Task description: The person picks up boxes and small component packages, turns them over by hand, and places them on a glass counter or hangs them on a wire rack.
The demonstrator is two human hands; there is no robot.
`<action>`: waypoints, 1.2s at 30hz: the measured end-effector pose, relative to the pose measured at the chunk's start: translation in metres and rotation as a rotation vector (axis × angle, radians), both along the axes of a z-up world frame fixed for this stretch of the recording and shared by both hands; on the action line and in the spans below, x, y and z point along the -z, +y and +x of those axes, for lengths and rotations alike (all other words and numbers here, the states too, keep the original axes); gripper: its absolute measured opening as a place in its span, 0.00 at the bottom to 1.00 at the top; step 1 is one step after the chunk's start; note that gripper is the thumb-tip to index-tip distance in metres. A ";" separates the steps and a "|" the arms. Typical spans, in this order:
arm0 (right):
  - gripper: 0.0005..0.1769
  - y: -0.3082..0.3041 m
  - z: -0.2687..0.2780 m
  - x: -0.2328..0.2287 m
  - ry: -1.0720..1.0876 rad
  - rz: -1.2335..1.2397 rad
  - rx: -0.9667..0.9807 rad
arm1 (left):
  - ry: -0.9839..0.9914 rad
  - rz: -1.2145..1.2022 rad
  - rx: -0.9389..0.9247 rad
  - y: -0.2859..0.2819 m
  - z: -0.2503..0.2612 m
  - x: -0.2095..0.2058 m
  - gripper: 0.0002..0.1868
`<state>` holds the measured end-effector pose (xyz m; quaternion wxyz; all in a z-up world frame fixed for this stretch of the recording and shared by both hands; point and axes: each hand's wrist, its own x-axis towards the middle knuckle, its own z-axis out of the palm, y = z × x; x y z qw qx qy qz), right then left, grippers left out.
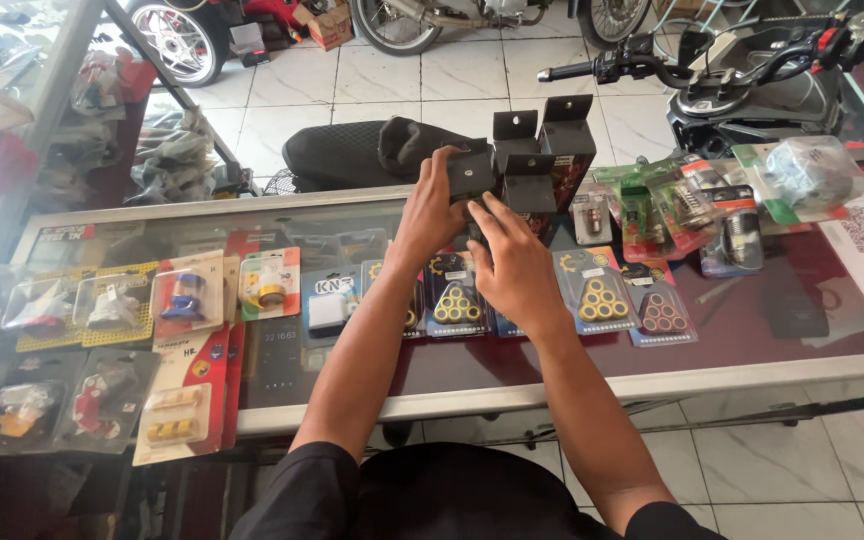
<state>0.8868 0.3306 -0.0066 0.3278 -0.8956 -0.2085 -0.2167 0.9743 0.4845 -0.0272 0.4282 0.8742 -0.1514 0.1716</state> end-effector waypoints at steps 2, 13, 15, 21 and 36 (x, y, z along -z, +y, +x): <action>0.28 0.002 0.000 -0.001 0.015 0.012 0.004 | -0.035 0.002 0.011 0.005 -0.010 -0.007 0.40; 0.53 0.018 -0.007 -0.001 -0.080 0.374 -0.116 | -0.082 -0.242 0.045 0.032 -0.076 -0.039 0.38; 0.54 0.022 -0.009 0.001 -0.095 0.399 -0.141 | -0.128 -0.300 0.093 0.031 -0.093 -0.039 0.38; 0.45 0.023 -0.024 0.004 -0.080 0.469 -0.131 | -0.215 -0.303 0.070 0.030 -0.125 -0.037 0.32; 0.38 0.030 -0.081 -0.006 -0.215 0.327 -0.107 | -0.240 -0.136 0.161 0.053 -0.168 -0.048 0.34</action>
